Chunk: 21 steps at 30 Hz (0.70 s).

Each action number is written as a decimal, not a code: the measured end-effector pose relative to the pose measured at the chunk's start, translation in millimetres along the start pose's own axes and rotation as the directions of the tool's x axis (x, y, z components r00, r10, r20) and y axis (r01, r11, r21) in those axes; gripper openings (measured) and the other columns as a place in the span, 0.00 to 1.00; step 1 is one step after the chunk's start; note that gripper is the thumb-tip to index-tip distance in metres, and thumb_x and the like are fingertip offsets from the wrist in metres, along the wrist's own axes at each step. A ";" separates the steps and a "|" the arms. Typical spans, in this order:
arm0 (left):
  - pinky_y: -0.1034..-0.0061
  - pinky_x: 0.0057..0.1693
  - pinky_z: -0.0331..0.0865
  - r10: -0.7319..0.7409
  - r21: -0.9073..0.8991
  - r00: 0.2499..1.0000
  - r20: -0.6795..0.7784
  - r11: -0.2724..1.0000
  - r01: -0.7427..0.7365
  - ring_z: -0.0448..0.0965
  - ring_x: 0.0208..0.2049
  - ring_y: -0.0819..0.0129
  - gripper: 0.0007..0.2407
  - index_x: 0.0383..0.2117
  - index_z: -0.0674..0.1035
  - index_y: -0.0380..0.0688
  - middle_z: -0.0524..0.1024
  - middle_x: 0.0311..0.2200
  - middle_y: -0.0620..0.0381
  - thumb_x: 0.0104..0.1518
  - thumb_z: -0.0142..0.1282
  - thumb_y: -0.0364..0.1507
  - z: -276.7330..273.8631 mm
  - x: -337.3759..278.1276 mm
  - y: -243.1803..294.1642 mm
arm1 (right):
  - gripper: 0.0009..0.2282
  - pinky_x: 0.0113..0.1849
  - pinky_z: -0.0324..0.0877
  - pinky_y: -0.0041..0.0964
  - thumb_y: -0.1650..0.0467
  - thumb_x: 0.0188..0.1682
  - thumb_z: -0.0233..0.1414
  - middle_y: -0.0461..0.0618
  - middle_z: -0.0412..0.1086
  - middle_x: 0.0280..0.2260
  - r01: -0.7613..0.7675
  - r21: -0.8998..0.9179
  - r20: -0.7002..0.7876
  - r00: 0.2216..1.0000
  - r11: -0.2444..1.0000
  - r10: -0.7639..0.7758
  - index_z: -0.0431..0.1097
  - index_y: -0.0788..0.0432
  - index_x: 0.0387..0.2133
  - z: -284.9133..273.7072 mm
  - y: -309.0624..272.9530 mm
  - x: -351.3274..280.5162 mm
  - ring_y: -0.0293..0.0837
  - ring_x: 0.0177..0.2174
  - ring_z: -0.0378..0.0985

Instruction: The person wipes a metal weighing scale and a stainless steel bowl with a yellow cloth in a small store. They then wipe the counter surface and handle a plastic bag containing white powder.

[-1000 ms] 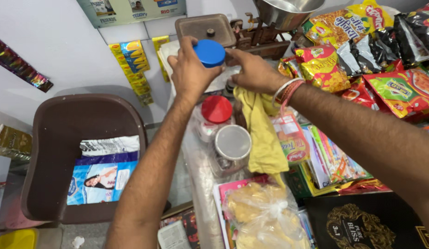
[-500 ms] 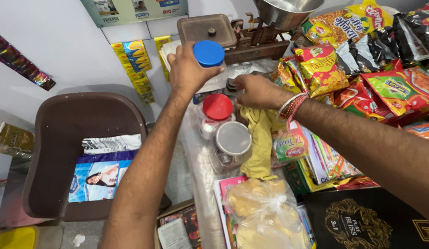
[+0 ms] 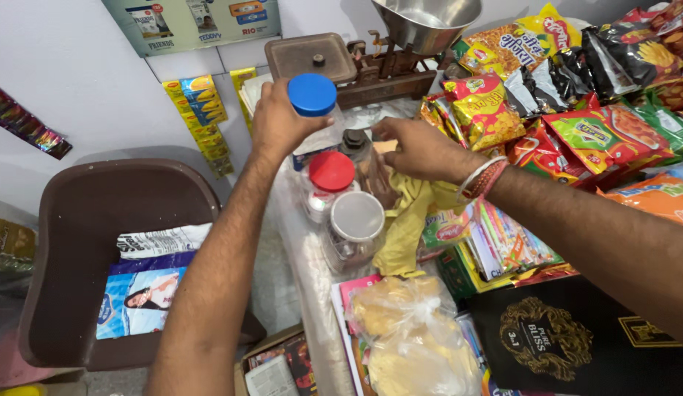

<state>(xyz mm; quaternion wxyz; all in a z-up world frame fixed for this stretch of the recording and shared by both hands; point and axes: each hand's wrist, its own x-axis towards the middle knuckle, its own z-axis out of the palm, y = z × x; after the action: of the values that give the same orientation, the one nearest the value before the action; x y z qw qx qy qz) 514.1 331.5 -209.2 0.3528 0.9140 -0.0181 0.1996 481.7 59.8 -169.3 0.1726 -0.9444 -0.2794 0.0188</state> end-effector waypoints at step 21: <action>0.62 0.56 0.73 -0.163 -0.241 0.950 -0.266 0.966 0.098 0.77 0.48 0.50 0.34 0.56 0.68 0.35 0.70 0.52 0.40 0.49 0.74 0.42 39.7 -64.3 -41.3 | 0.31 0.46 0.73 0.50 0.53 0.38 0.62 0.59 0.77 0.41 0.022 -0.087 0.161 0.987 0.996 -0.008 0.68 0.54 0.54 -12.7 -71.8 -74.2 0.57 0.43 0.80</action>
<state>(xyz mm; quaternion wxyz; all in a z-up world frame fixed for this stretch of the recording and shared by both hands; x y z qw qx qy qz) 476.1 329.7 -286.5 0.4653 0.8292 0.0712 0.3013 383.3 72.5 -137.8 0.1078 -0.9443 -0.3001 0.0813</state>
